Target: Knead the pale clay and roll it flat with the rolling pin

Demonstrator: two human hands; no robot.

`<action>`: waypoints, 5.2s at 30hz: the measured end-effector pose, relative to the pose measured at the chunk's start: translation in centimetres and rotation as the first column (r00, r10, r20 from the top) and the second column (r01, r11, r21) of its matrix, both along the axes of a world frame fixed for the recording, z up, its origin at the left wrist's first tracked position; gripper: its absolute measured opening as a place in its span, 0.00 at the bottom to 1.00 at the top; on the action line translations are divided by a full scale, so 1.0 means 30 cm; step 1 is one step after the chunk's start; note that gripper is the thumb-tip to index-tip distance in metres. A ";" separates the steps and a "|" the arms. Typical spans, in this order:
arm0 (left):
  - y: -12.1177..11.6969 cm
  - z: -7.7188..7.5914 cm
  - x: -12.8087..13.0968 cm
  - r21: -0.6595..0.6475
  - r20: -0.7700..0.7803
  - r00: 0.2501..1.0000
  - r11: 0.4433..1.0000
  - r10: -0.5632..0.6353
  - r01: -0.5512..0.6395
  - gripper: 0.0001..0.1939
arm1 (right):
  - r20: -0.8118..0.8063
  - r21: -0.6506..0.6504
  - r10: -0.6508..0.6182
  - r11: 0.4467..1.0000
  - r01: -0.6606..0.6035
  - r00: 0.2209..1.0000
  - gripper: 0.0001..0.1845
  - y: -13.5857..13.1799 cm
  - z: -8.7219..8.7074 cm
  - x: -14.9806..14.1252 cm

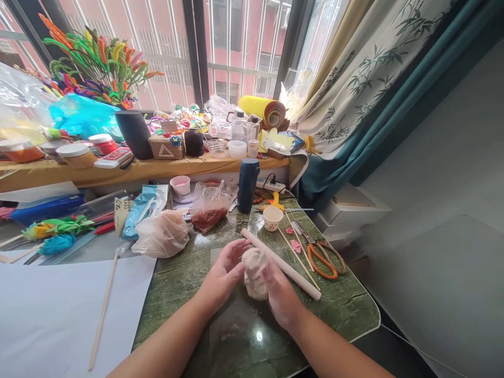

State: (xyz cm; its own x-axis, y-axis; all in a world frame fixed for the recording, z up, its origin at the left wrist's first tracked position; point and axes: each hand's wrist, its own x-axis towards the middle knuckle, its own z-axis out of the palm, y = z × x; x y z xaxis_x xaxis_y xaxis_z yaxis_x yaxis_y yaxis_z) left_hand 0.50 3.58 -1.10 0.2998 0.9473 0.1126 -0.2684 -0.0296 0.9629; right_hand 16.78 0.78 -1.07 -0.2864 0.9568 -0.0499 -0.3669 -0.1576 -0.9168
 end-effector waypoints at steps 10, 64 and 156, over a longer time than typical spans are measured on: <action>-0.030 -0.030 0.042 0.179 -0.412 0.910 0.984 0.054 0.023 0.44 | 0.202 0.273 -0.225 0.947 0.166 0.953 0.30 0.008 -0.069 0.018; 0.008 0.060 -0.073 0.094 -0.726 0.664 0.931 -0.178 0.353 0.56 | 0.616 0.295 -0.149 0.954 -0.051 0.773 0.23 0.157 0.112 -0.024; 0.025 -0.060 -0.038 -0.003 -0.331 0.932 0.988 -0.145 0.153 0.40 | 0.612 0.488 -0.258 0.867 -0.100 0.747 0.31 0.015 -0.106 0.137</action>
